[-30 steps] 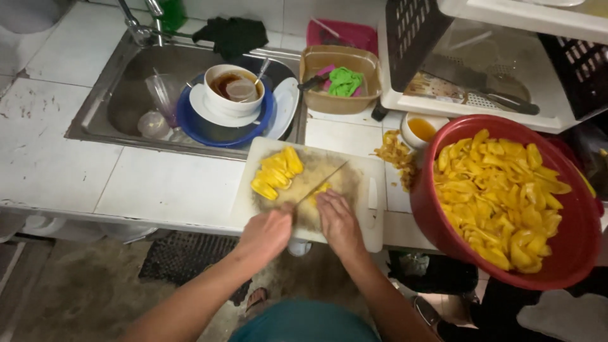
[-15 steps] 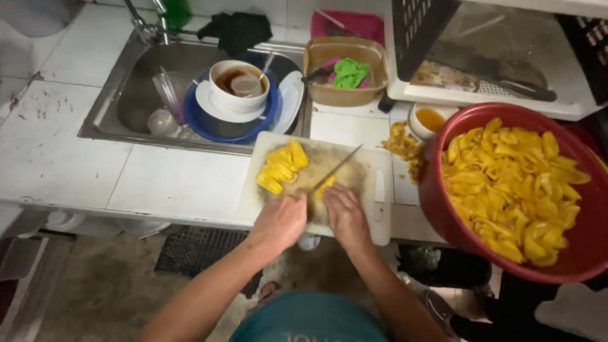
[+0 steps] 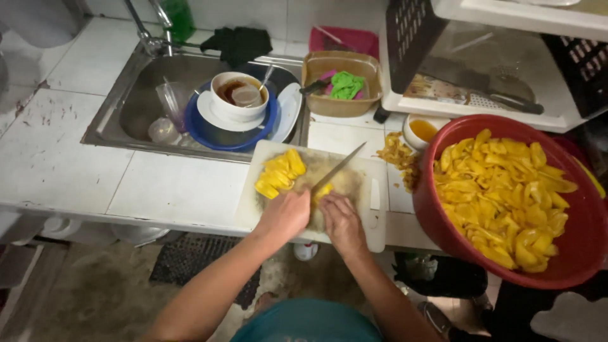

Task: Cutting jackfruit into thin strips on a cutting board using a knife.

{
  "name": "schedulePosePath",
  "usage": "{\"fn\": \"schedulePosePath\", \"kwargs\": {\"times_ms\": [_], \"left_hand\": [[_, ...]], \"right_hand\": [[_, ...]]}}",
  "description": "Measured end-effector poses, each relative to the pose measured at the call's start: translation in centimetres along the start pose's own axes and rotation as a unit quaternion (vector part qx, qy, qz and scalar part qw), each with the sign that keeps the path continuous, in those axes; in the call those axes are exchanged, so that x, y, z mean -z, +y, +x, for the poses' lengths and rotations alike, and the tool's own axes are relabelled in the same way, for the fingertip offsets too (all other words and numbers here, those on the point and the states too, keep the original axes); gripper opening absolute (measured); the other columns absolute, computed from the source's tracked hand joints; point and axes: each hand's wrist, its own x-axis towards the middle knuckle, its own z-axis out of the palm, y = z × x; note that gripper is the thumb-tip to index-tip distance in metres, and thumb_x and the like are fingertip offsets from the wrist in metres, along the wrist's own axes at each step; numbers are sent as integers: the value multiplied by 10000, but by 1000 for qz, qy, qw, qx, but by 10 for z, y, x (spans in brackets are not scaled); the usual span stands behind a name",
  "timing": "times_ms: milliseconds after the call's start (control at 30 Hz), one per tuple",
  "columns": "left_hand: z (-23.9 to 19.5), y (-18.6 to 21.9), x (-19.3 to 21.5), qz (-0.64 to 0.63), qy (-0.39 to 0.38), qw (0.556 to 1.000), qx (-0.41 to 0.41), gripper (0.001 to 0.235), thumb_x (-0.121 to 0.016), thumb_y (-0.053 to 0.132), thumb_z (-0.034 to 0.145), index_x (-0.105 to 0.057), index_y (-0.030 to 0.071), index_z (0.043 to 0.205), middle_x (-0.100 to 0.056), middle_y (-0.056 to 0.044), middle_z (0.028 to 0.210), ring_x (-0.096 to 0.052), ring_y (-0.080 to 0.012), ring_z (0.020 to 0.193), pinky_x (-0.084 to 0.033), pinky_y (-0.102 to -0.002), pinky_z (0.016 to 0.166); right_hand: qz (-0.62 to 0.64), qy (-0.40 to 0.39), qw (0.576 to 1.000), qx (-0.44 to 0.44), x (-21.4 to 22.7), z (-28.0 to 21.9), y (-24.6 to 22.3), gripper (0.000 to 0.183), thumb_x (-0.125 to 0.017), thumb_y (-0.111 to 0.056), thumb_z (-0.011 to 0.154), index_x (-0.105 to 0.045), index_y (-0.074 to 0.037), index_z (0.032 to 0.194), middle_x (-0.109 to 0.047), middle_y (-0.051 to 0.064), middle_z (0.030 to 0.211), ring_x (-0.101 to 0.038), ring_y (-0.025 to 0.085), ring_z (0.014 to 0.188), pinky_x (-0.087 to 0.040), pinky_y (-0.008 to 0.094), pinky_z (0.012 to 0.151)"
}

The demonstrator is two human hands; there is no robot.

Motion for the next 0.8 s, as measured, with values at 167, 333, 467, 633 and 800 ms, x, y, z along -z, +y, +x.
{"fn": "schedulePosePath", "kwargs": {"times_ms": [167,333,467,633,800], "left_hand": [[-28,1,3,42,-66,997,24,166,-539,52,895,-598,-40,1020,-711,-276,779,-739,-420,767,-595,-508,656],[-17,-8,-22,39,-43,998,23,190,-533,41,892,-593,-60,1041,-716,-276,792,-743,-413,751,-601,-498,634],[15,-11,-25,-13,-6,999,-30,219,-545,54,891,-604,-58,1069,-706,-276,836,-727,-428,755,-593,-513,621],[0,-1,-3,-12,8,1000,17,178,-567,63,900,-612,-33,1043,-702,-289,887,-714,-473,804,-579,-560,673],[-20,-2,14,-33,-43,996,65,209,-547,23,873,-567,-62,1063,-699,-296,899,-707,-479,871,-575,-558,757]], "right_hand": [[7,13,1000,6,-3,-3,3,116,-741,13,874,-727,19,988,-709,158,1065,-685,357,1103,-562,425,949],[15,-5,1000,-4,1,-4,-2,131,-732,21,865,-732,9,995,-715,145,1053,-688,350,1107,-562,421,948],[7,5,1000,-2,-2,-1,1,163,-724,9,879,-735,22,1041,-698,164,1101,-668,354,1103,-549,424,941],[-6,-13,1000,-21,-4,-8,9,153,-730,-20,889,-750,-4,1040,-699,133,1145,-666,336,1101,-552,422,952],[-5,-15,1000,-23,-5,-6,8,207,-739,-32,875,-751,-8,1080,-638,205,1353,-653,349,1067,-548,415,923]]}}
